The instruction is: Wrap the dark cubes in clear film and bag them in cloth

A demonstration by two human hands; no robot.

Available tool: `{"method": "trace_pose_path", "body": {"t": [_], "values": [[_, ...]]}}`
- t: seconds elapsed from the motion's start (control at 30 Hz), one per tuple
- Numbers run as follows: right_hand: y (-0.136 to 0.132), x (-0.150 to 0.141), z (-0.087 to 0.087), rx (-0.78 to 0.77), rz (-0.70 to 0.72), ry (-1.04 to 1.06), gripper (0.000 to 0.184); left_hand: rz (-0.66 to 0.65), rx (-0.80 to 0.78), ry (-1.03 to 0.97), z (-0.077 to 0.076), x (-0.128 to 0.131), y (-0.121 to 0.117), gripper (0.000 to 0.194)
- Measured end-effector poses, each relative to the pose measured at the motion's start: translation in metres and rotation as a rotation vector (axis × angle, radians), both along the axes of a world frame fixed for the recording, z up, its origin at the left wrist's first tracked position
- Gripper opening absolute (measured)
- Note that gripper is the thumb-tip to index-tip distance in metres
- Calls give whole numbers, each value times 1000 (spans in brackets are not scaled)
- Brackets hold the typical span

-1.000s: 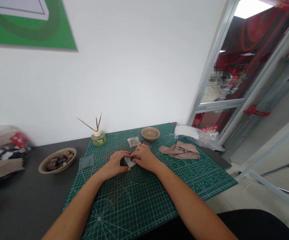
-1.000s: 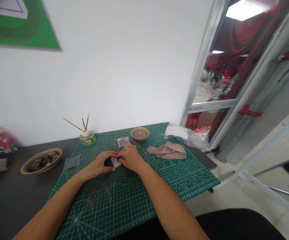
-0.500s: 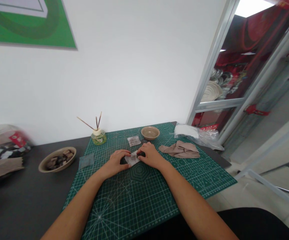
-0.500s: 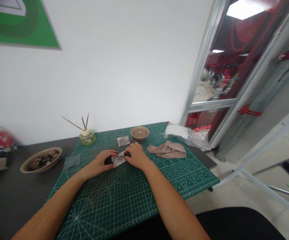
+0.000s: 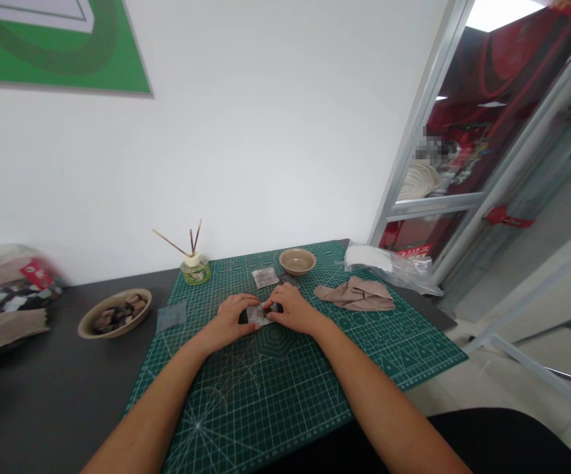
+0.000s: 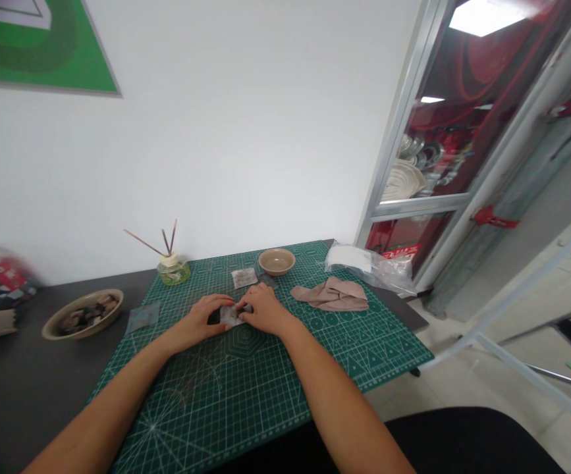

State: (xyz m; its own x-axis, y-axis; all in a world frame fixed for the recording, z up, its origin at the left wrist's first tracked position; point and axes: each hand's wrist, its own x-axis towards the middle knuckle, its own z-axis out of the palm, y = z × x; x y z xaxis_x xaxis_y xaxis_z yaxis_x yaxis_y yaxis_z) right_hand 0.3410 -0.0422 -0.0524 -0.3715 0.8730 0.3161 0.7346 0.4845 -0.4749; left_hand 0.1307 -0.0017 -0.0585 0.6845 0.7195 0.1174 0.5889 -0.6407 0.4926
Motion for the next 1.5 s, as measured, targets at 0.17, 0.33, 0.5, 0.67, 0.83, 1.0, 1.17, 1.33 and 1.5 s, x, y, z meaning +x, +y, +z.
{"method": "trace_pose_path", "body": {"t": [0.17, 0.33, 0.5, 0.67, 0.83, 1.0, 1.17, 1.33, 1.5], "values": [[3, 1, -4, 20, -148, -32, 15, 7, -9, -1, 2, 1, -2, 42], [6, 3, -7, 57, -237, -58, 19, 17, -10, 8, 3, 2, -2, 42], [5, 5, -5, 47, -187, -32, 11, -4, -2, -7, 1, 0, -1, 42], [3, 8, 1, 20, -112, -5, 5, 5, -10, 0, 2, 0, -1, 41], [2, 0, 3, 40, -5, -8, 7, 26, -17, 13, 3, 2, -1, 44], [1, 4, 4, 48, -28, -33, 7, 19, -17, 8, 4, 2, -3, 43], [0, 9, 3, 32, -24, -14, 6, 18, -26, 10, 6, 2, -4, 43], [4, 8, 0, 81, -109, 13, 5, 12, -2, 18, 4, 2, -4, 42], [-2, 4, 6, 24, -64, 176, 7, 93, 127, 14, -1, 2, -1, 42]]}}
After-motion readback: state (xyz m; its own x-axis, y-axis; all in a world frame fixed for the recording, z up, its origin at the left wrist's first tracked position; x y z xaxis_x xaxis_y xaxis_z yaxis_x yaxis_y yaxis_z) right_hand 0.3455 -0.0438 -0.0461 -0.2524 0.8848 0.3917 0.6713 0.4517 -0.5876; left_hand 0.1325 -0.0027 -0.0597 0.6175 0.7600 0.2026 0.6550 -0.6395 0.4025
